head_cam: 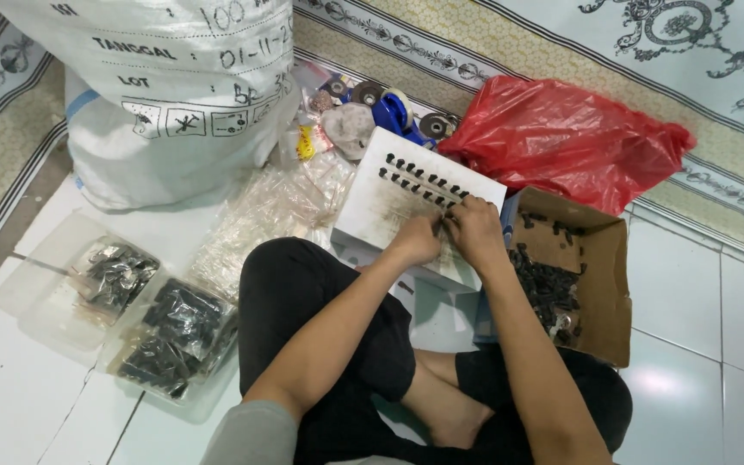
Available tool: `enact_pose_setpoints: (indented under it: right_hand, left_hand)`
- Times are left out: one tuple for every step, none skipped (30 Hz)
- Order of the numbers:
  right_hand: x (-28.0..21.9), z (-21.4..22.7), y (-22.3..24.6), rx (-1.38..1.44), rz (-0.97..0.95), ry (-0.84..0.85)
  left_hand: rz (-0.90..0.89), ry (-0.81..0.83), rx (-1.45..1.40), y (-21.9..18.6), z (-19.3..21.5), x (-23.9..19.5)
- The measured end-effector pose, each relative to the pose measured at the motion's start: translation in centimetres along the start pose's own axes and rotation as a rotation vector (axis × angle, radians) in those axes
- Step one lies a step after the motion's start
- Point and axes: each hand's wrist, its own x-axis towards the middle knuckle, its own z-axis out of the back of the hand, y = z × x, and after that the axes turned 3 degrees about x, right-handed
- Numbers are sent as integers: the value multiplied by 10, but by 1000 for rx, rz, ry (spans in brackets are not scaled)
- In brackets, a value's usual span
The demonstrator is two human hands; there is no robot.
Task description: The person sits on the floor and repeatedly picks small black hardware pieces from a cardboard box, placing them into a white tray with rows of slots. The person also handles a small plastic bag containing similar items.
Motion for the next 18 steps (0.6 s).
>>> enact_pose_setpoints:
  right_hand:
    - [0, 0, 0, 1, -1, -1]
    - [-1, 0, 0, 10, -2, -3]
    - [-1, 0, 0, 19, -4, -5]
    - [-2, 0, 1, 21, -5, -8]
    - [-2, 0, 1, 50, -17, -16]
    - [-3, 0, 1, 80, -28, -23]
    - [-4, 8, 3, 82, -29, -24]
    - [-6, 16, 5, 122, -33, -52]
    - [-8, 24, 6, 161, -38, -80]
    - [-12, 30, 1, 165, -40, -82]
    - [-16, 36, -5, 218, -51, -124]
    - [-21, 43, -10, 272, -64, -166]
    - [-32, 49, -21, 276, -67, -169]
    - [-42, 55, -33, 271, -85, -197]
    - [-53, 62, -45, 265, -104, -226]
    - [-64, 72, -53, 268, -109, -233]
    - [-76, 83, -62, 296, -270, -147]
    - [-87, 93, -69, 328, -429, -60]
  left_hand:
    - [0, 0, 2, 2, -2, 2]
    - [5, 1, 16, 3, -3, 5]
    - [9, 2, 30, 5, -5, 7]
    - [9, 1, 33, 1, -3, 2]
    - [8, -7, 28, -2, 0, -3]
    - [8, -16, 23, -6, 3, -9]
    - [9, -16, 26, -3, 0, -5]
    - [-2, -25, 30, 0, -3, -2]
    - [-12, -34, 34, 3, -6, 2]
    - [-11, -33, 39, 4, -6, 1]
    - [-13, -49, 35, 5, -7, 0]
    - [-14, -64, 33, 6, -8, -2]
    - [-12, -62, 38, -2, -5, -11]
    - [-40, -125, 69, -10, -2, -19]
    - [-68, -188, 100, -19, 1, -26]
    - [-71, -185, 108, -13, -5, -24]
    - [-200, -251, 190, -7, -11, -21]
    - [-329, -317, 274, -1, -16, -18]
